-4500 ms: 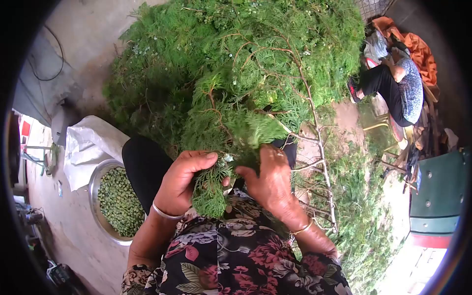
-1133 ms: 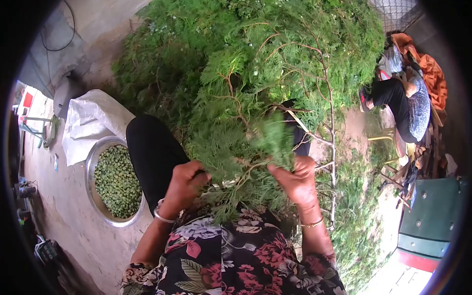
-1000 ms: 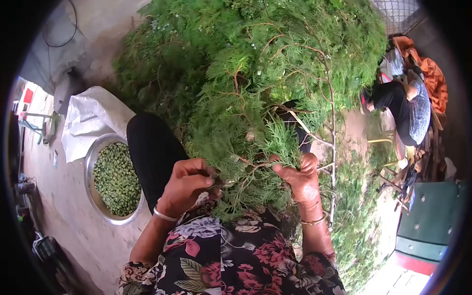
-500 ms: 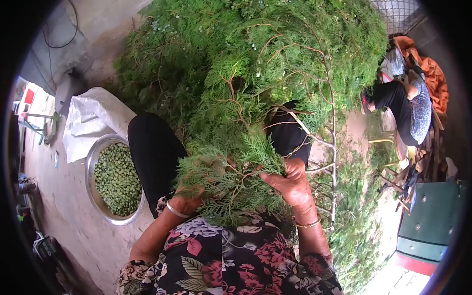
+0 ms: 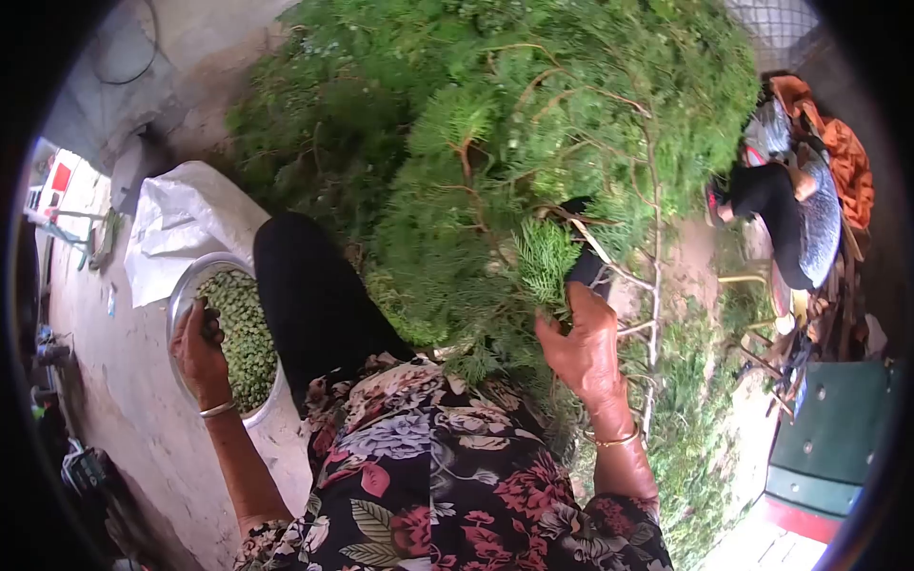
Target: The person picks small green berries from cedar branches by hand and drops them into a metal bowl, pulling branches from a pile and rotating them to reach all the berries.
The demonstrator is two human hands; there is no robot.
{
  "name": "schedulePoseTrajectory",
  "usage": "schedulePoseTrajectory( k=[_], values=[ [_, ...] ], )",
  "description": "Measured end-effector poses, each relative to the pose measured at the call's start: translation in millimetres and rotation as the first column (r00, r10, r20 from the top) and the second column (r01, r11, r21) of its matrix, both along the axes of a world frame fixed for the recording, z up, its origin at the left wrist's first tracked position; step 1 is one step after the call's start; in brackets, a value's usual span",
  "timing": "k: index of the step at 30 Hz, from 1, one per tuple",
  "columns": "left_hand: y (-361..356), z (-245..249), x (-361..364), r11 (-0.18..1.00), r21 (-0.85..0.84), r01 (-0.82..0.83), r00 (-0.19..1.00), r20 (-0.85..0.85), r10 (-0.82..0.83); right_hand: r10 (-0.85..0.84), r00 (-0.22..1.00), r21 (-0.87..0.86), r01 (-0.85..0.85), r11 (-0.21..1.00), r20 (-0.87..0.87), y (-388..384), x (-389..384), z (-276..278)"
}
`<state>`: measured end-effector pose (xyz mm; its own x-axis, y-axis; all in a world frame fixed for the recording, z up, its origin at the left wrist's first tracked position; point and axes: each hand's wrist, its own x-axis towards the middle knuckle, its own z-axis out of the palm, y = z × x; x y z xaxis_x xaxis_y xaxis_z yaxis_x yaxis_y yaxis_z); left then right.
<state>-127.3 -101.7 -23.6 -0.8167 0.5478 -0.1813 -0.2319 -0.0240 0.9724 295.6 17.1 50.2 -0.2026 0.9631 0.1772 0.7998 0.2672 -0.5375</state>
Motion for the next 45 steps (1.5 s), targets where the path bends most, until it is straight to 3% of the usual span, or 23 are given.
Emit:
schedulePoseTrajectory(
  k=[2, 5, 7, 11, 17, 20, 22, 24, 25, 27, 29, 30, 31, 32, 34, 35, 36, 39, 40, 42, 43, 44, 45],
  values=[
    [-20, -7, -13, 0.989, -0.127, -0.069, 0.977, -0.211, 0.041, 0.028, 0.992, 0.064, -0.036, 0.997, 0.12, -1, -3, -15],
    [-26, -3, -3, 0.995, 0.094, -0.03, 0.99, 0.141, 0.017, 0.106, 0.992, 0.059, -0.11, 0.992, 0.072, -1, -15, -37],
    [-23, 6, 10, 0.979, 0.194, 0.067, 0.981, 0.168, -0.101, 0.121, 0.902, 0.201, -0.221, 0.954, 0.414, -2, -20, -41],
    [-17, 19, 32, 0.952, 0.247, 0.181, 0.954, 0.191, -0.231, 0.212, 0.845, 0.041, -0.265, 0.963, 0.492, -4, -24, -44],
    [-19, 14, 31, 0.979, -0.042, 0.202, 0.979, -0.027, -0.203, 0.168, 0.808, 0.089, -0.262, 0.961, 0.565, 0, -37, -47],
    [-26, -1, 17, 0.987, -0.158, 0.042, 0.971, -0.226, -0.078, 0.115, 0.752, 0.102, -0.236, 0.966, 0.649, 10, -22, -59],
    [-48, -34, -22, 0.863, -0.5, -0.071, 0.797, -0.548, -0.252, 0.195, 0.827, 0.096, -0.286, 0.953, 0.527, 14, -20, -57],
    [-49, -24, -15, 0.669, -0.543, -0.508, 0.329, -0.84, -0.432, 0.138, 0.862, 0.036, -0.178, 0.983, 0.488, 11, -25, -36],
    [-46, -12, -10, 0.618, -0.606, -0.5, 0.425, -0.794, -0.434, 0.083, 0.959, 0.039, -0.098, 0.994, 0.272, 11, -25, -29],
    [-35, 8, 1, 0.663, -0.555, -0.502, 0.38, -0.83, -0.408, 0.03, 0.996, -0.006, -0.03, 1.0, -0.089, 16, -20, -15],
    [-29, 5, 5, 0.761, -0.402, -0.509, 0.205, -0.915, -0.347, 0.014, 0.985, -0.133, -0.037, 0.99, -0.175, 23, -9, -3],
    [-22, 6, 11, 0.766, -0.399, -0.505, 0.209, -0.917, -0.34, 0.014, 0.981, -0.223, -0.058, 0.973, -0.194, 29, 12, 0],
    [-10, 9, 24, 0.863, -0.366, -0.348, 0.318, -0.912, -0.259, 0.088, 0.865, -0.088, -0.15, 0.985, -0.494, 34, 97, -77],
    [3, 13, 39, 0.936, -0.297, -0.19, 0.432, -0.881, -0.192, -0.162, 0.428, -0.235, -0.123, 0.964, -0.889, 35, 93, -77],
    [26, 25, 74, 0.941, -0.301, 0.153, 0.784, -0.543, -0.301, -0.331, 0.816, -0.263, 0.228, 0.938, -0.474, 49, 109, -67],
    [37, 33, 89, 0.909, -0.312, 0.276, 0.756, -0.513, -0.406, -0.279, 0.804, -0.276, 0.149, 0.95, -0.525, 35, 54, -16],
    [46, 39, 103, 0.861, -0.319, 0.396, 0.714, -0.482, -0.507, -0.275, 0.807, -0.269, 0.15, 0.951, -0.522, 34, 58, -15],
    [68, 26, 148, 0.748, -0.108, 0.655, 0.691, -0.315, -0.65, -0.11, 0.484, -0.162, -0.065, 0.985, -0.868, 21, 79, -15],
    [74, 25, 160, 0.692, -0.062, 0.719, 0.657, -0.265, -0.706, -0.109, 0.486, -0.158, -0.062, 0.985, -0.867, 22, 77, -13],
    [80, 43, 173, 0.561, -0.148, 0.815, 0.53, -0.204, -0.823, -0.337, 0.648, -0.283, 0.19, 0.94, -0.683, 22, 72, -9],
    [85, 42, 174, 0.447, -0.321, 0.835, 0.346, -0.326, -0.88, -0.265, 0.826, -0.163, 0.21, 0.964, -0.498, 21, 92, -25],
    [82, 29, 185, 0.443, -0.321, 0.837, 0.342, -0.326, -0.881, -0.269, 0.825, -0.163, 0.215, 0.963, -0.497, 16, 103, -25],
    [75, 11, 203, 0.558, -0.085, 0.826, 0.552, -0.083, -0.83, -0.206, 0.791, -0.251, 0.069, 0.966, -0.576, 11, 112, -26]
  ],
)
